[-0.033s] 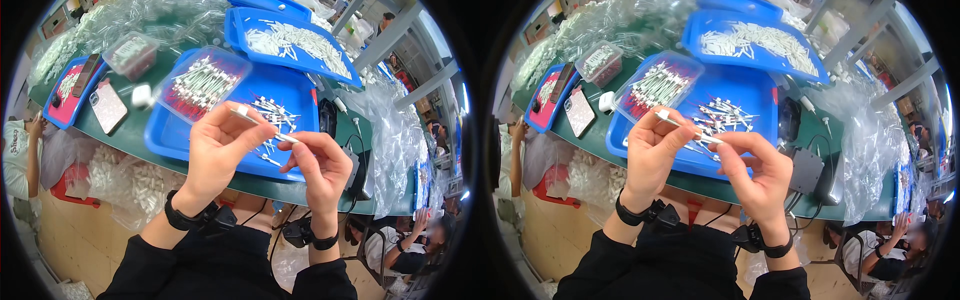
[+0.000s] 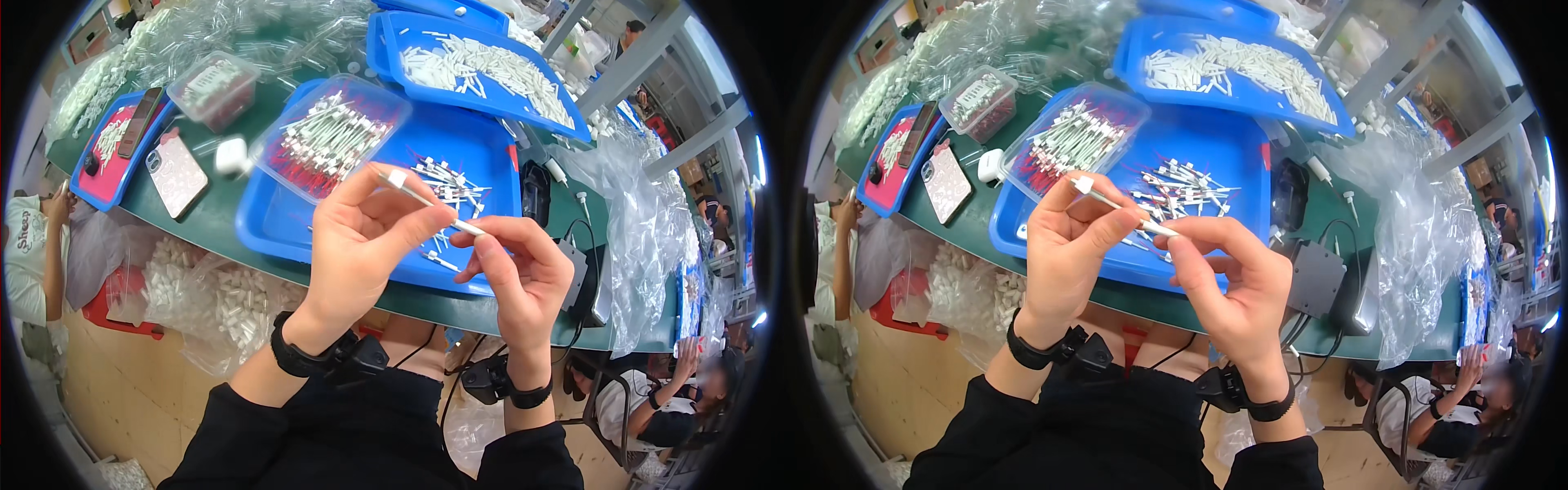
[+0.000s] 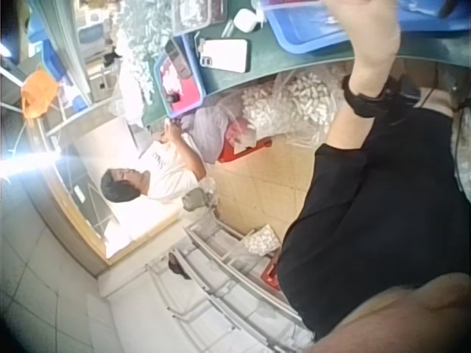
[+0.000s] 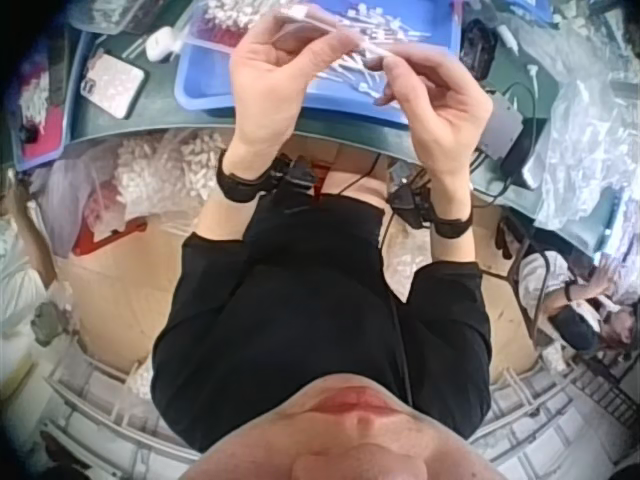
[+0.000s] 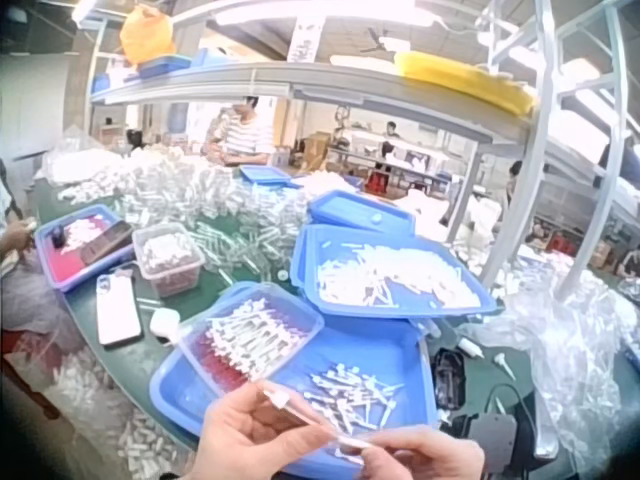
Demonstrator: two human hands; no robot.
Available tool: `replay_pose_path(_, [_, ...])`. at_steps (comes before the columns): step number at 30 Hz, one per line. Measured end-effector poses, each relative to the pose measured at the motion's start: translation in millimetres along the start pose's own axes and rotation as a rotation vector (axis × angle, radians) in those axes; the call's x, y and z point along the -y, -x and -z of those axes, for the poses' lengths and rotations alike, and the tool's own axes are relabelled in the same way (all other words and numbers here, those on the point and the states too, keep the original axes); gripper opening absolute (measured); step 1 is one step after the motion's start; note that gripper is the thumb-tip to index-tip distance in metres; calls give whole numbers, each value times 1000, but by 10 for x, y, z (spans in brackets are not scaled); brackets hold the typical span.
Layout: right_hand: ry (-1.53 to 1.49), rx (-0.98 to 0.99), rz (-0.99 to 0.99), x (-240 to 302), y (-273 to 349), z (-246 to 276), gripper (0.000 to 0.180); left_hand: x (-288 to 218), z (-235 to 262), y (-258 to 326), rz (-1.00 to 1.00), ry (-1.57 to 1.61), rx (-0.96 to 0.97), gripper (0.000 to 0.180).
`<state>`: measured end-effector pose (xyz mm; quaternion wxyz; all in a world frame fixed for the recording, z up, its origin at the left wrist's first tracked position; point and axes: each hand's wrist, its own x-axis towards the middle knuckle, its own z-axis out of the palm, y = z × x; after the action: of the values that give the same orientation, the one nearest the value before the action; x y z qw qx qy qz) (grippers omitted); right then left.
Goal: The person repeatedly picks up small white cylindrical components and thin metal rods from blue trays on a workbench. They insert the rods into the components by hand and place the assembled units into a clear plastic container.
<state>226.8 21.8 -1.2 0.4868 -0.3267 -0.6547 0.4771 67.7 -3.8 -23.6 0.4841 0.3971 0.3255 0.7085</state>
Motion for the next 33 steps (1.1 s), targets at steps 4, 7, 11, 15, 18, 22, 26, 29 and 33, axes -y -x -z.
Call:
replay_pose_path(4, [266, 70, 137, -35, -14, 19, 10, -28, -7, 5, 33, -50, 93, 20])
replay_pose_path(7, [335, 40, 162, -46, -31, 3, 8, -18, 45, -11, 19, -107, 157, 20])
replay_pose_path(11, [348, 67, 99, -20, -33, 68, 6, -165, 86, -34, 57, -37, 178, 18])
replay_pose_path(15, [441, 119, 211, 11, -22, 110, 9, -167, 218, -83, -53, -198, 235, 14])
replay_pose_path(18, [554, 134, 414, 40, -70, 54, 12, -196, 205, -35, -72, -319, 230, 10])
replay_pose_path(22, [636, 105, 543, 96, -67, 3, 14, -173, 188, -21, -119, -288, 205, 7])
replay_pose_path(26, [650, 106, 596, 102, -68, -4, 15, -174, 191, 10, -149, -272, 202, 9])
replay_pose_path(29, [662, 114, 601, 73, -73, -37, 15, -142, 223, 4, -183, -274, 210, 9])
replay_pose_path(33, [689, 173, 592, 84, -118, -69, 21, -129, 256, -24, -185, -313, 208, 10])
